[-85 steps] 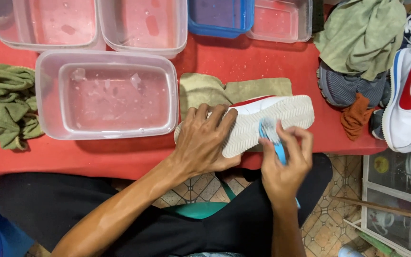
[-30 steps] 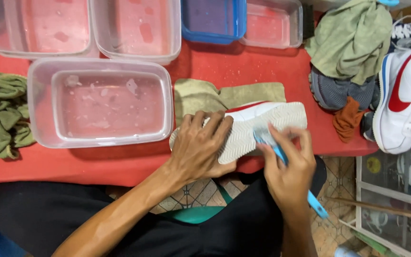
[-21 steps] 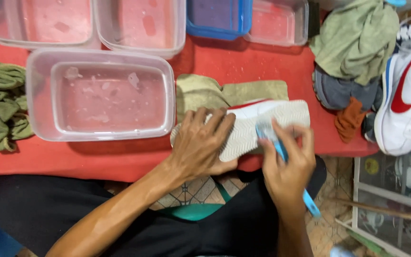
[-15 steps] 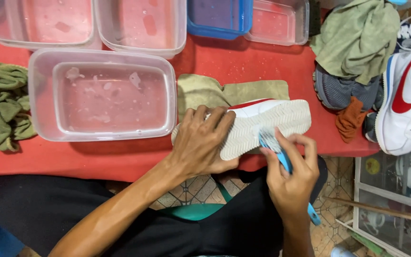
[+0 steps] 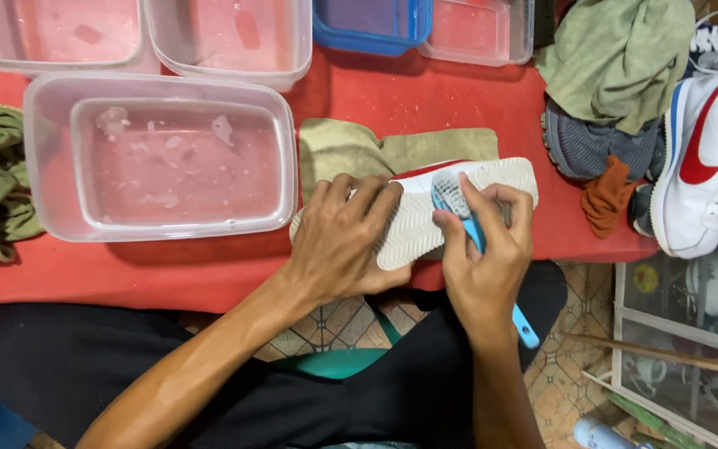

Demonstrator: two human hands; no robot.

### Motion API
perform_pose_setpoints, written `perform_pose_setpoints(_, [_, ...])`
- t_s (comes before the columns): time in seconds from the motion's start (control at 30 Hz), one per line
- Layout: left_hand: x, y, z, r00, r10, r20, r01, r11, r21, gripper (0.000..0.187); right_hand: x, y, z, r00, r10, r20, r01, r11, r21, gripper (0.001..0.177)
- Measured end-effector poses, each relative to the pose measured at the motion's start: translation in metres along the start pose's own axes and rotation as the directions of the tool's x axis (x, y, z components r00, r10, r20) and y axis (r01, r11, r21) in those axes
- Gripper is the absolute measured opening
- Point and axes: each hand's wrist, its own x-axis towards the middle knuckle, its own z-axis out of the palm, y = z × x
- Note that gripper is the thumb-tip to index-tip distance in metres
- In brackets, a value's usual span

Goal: The person scrubs the sole of a white sneaker with a blue brush, repeatedly dipping the brush into a container of pinkish water. They hold the shoe with one hand and scrub with the other, occasionally repositioning the shoe on a cloth.

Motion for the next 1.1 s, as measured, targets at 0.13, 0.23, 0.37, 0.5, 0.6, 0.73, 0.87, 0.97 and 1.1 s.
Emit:
perform_pose_setpoints(0.13, [0.000, -0.002, -0.001, 1.000, 0.002, -0.023, -0.002, 1.000, 0.007, 0.081, -0.011, -0.003, -0.017, 0.994, 0.094, 0.049, -0.093, 0.996, -0.018, 0.037])
perform_pose_setpoints(0.23, [-0.004, 0.000, 0.009, 0.997, 0.051, -0.065, -0.044, 0.993, 0.106, 0.078, -0.006, 0.010, 0.006, 0.999, 0.008, -0.032, -0.008, 1.000, 0.021, 0.036])
perform_pose_setpoints(0.37, [-0.005, -0.003, 0.008, 0.997, 0.035, -0.067, -0.029, 0.995, 0.100, 0.083, -0.002, -0.003, 0.009, 0.999, -0.033, -0.024, 0.033, 0.999, 0.010, 0.033])
perform_pose_setpoints(0.5, [-0.003, -0.003, 0.001, 0.999, 0.026, -0.041, -0.024, 0.998, 0.060, 0.080, -0.001, 0.000, 0.006, 1.000, 0.010, -0.003, -0.010, 1.000, 0.015, 0.037])
perform_pose_setpoints(0.6, [0.002, -0.002, -0.006, 1.000, -0.030, 0.008, 0.030, 0.999, -0.042, 0.081, -0.006, -0.004, 0.003, 1.000, 0.010, -0.023, -0.010, 1.000, 0.025, 0.036])
perform_pose_setpoints(0.73, [0.004, -0.002, -0.007, 0.999, -0.039, 0.024, 0.040, 0.997, -0.063, 0.081, -0.027, 0.003, -0.010, 0.998, 0.058, -0.006, -0.058, 0.998, -0.004, 0.038])
perform_pose_setpoints(0.87, [-0.005, 0.001, 0.002, 0.999, 0.039, -0.024, -0.038, 0.997, 0.068, 0.080, -0.013, 0.015, 0.002, 0.997, -0.053, -0.063, 0.051, 0.998, -0.037, 0.037])
perform_pose_setpoints(0.97, [-0.002, -0.001, 0.001, 0.999, 0.023, -0.023, -0.022, 0.998, 0.067, 0.080, -0.011, -0.001, -0.003, 0.998, -0.026, -0.063, 0.028, 0.999, 0.021, 0.033])
perform_pose_setpoints(1.1, [-0.004, -0.001, 0.000, 0.998, 0.058, 0.037, -0.062, 0.993, 0.101, 0.083, -0.028, -0.002, -0.018, 0.996, 0.077, 0.036, -0.077, 0.997, -0.016, 0.039])
